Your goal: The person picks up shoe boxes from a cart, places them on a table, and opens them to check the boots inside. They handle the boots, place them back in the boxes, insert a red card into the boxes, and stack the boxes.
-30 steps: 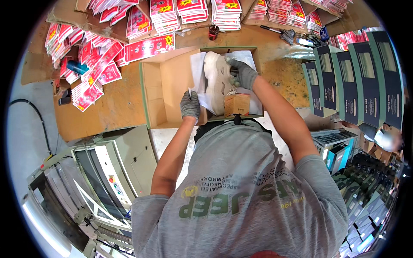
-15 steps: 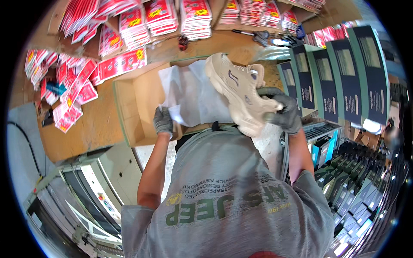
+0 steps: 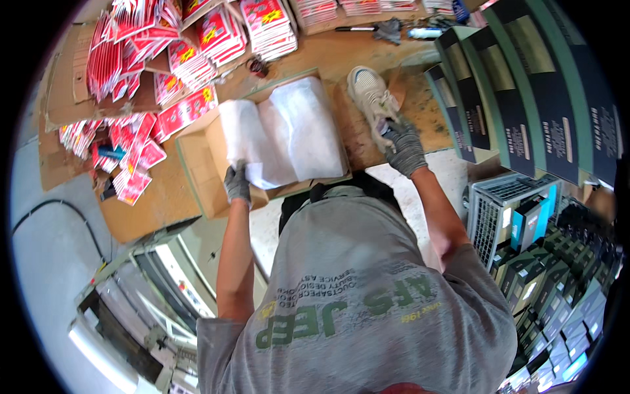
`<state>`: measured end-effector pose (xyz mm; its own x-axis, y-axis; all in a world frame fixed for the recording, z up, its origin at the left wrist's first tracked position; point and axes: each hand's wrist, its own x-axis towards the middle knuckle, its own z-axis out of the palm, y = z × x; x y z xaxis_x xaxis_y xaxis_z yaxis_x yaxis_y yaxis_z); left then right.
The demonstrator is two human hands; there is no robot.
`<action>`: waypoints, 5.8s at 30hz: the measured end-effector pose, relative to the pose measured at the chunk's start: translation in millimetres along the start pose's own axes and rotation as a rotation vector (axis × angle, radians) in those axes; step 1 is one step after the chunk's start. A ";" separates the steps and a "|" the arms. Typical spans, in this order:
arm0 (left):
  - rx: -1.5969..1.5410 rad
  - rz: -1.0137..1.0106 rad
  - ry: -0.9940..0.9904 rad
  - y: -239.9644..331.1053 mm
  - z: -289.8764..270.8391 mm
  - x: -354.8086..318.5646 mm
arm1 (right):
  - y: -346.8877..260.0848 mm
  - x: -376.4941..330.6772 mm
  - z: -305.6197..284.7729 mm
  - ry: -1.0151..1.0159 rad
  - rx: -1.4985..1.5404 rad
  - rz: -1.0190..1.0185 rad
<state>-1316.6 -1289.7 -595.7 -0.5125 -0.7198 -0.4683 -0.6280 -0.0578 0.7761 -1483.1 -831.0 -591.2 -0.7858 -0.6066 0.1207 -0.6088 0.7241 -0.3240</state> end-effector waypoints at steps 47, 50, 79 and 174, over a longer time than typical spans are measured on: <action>1.748 0.760 -0.739 30.0 64.6 -27.3 | -225.4 108.2 53.2 -0.321 -0.088 0.495; 1.207 0.820 -0.570 32.9 52.2 -30.8 | -182.1 98.5 44.5 -0.078 0.477 0.536; -0.397 0.536 -0.682 113.4 53.0 -146.5 | 71.8 26.7 24.1 -0.533 0.567 0.731; 0.382 0.992 0.015 14.3 -29.5 -71.2 | -111.4 190.1 104.2 -0.114 -0.416 -0.201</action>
<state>-1271.9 -1259.7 -538.8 -0.8907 -0.3343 0.3080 -0.0770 0.7789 0.6225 -1553.3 -1061.2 -630.0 -0.6449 -0.7636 0.0313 -0.7580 0.6443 0.1018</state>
